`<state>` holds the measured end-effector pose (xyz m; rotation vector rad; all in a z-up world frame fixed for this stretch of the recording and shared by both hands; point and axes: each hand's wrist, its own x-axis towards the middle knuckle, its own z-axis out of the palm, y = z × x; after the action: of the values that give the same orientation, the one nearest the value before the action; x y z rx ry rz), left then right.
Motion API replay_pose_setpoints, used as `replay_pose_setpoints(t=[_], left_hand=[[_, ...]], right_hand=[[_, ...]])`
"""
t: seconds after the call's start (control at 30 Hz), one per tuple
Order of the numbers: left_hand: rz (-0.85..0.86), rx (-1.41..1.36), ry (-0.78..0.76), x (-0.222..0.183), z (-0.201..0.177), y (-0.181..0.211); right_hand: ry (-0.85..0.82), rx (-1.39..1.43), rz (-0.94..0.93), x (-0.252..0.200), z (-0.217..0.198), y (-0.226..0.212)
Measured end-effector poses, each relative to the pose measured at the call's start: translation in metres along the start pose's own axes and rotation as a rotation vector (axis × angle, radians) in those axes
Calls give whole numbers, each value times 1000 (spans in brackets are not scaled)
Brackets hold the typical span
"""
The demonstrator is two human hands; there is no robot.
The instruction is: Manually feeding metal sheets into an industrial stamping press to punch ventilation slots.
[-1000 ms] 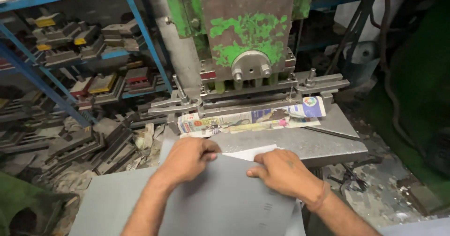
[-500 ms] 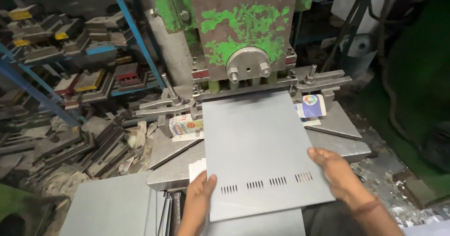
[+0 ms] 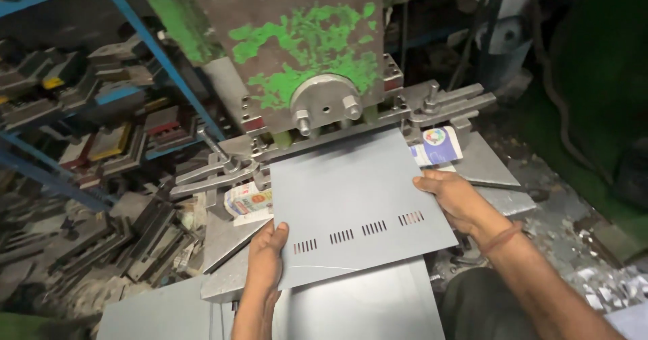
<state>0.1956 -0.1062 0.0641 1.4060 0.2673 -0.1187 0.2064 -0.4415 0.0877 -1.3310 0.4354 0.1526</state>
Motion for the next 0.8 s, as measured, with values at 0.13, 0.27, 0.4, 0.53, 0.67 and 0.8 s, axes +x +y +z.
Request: replay_pose_setpoints(t=[0.13,0.27,0.4,0.53,0.67,0.8], left_hand=[[-11,0,29,-4,4,5],[-20,10,52,-9,7,9],[37,146,21,-12,-5,14],[-98,154,-158,17,-128,31],[355,426,319,-20,-286,-72],[495,1381,774,-93,-462,-261]], right_hand=[[-19,-18,-57,0,1,2],[12,-37,-18,-10,8,-5],[6,-50,-11,-11,7,0],[40,-69,-69,2,-2,16],[-82,11,-163,-6,-12,32],[143,-243,41,-131,33,-5]])
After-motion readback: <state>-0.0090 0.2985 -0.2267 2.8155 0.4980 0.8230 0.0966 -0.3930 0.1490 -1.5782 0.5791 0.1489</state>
